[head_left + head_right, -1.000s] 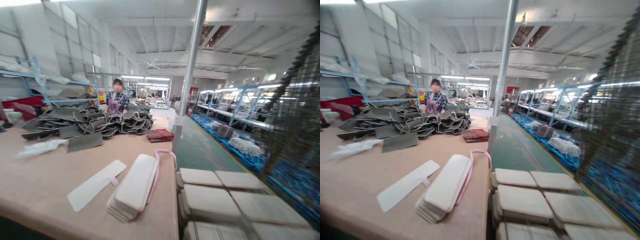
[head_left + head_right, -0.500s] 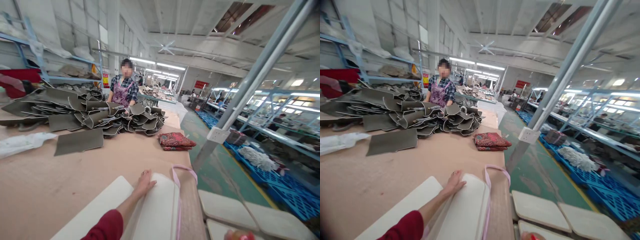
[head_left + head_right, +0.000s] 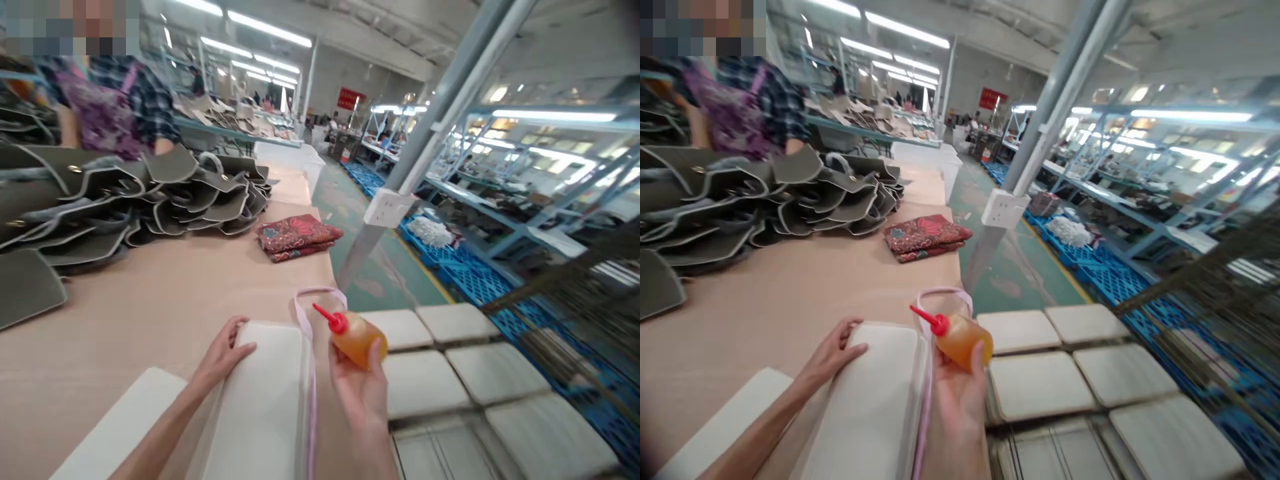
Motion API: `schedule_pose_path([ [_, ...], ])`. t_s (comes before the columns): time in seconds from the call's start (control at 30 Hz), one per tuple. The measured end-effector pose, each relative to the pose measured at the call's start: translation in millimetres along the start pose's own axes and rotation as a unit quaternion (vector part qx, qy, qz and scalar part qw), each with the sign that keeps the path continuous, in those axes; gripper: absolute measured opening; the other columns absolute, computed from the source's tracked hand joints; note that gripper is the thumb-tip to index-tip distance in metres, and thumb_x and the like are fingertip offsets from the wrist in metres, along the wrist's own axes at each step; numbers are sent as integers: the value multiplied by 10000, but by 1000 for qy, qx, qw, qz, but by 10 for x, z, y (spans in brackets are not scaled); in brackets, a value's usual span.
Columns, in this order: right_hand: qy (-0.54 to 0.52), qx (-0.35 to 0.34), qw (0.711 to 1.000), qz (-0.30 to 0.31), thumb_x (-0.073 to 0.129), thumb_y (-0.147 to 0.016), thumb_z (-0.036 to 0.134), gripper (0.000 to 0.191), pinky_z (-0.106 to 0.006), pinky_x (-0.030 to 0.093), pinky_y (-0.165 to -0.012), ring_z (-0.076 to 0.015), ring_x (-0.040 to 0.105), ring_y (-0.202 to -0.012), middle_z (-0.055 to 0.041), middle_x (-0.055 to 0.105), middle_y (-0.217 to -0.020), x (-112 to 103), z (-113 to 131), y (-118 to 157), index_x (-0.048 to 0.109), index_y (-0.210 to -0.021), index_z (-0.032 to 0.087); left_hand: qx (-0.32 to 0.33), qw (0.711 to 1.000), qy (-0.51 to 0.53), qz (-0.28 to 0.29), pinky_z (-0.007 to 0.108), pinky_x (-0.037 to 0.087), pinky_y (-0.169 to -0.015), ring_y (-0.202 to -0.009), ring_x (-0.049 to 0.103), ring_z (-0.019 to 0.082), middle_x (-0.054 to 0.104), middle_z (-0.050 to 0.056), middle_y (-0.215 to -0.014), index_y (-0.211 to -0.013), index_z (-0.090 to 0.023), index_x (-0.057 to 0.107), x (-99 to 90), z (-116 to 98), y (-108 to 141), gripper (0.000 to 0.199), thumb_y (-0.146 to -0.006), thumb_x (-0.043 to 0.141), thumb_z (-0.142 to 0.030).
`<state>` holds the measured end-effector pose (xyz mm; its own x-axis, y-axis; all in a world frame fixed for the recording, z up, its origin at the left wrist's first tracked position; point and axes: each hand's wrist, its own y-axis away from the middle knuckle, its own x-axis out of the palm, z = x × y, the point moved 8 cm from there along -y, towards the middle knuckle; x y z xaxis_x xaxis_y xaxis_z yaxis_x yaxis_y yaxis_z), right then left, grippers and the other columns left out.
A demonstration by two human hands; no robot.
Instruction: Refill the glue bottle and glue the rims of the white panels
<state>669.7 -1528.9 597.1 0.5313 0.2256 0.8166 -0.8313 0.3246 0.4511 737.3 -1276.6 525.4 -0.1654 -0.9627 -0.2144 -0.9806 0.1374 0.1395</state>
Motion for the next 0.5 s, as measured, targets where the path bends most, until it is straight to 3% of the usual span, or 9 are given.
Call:
schedule_pose_path([
  [0.13,-12,4,1000,8,807,-600,319,454,-326,528,-797,-185,649,-913,-44,703,-967,77,-90,-350,618,-993,193,-109,992,63,-32,260,488,-632,-713,627,186,624,1,-805,-1312,-195,377,53,67,-39,845,-593,754,-428],
  [0.23,-13,12,1000,19,782,-632,335,437,-324,506,-837,-175,640,-935,-33,697,-988,95,-178,-477,606,-1007,197,-213,963,165,-12,311,514,-627,-680,651,212,672,54,-815,-1250,-145,456,200,198,121,783,-589,763,-433],
  [0.37,-7,18,999,36,745,-673,352,399,-321,496,-845,-158,638,-918,-28,696,-969,139,-282,-529,598,-1011,200,-268,933,239,32,370,542,-657,-736,678,276,707,78,-834,-1138,-140,551,363,155,546,725,-525,814,-423],
  [0.43,-7,16,999,48,733,-685,356,382,-339,487,-865,-157,636,-910,-32,695,-959,195,-314,-534,598,-1006,202,-296,930,220,11,394,556,-646,-736,682,298,716,80,-849,-1128,-156,567,301,113,841,725,-516,817,-451],
  [0.5,-10,15,998,63,729,-688,354,381,-353,480,-874,-164,633,-916,-40,693,-966,285,-341,-520,597,-1010,199,-296,939,166,-63,408,564,-589,-694,684,309,722,79,-823,-1126,-178,582,70,37,1158,666,-577,767,-507],
])
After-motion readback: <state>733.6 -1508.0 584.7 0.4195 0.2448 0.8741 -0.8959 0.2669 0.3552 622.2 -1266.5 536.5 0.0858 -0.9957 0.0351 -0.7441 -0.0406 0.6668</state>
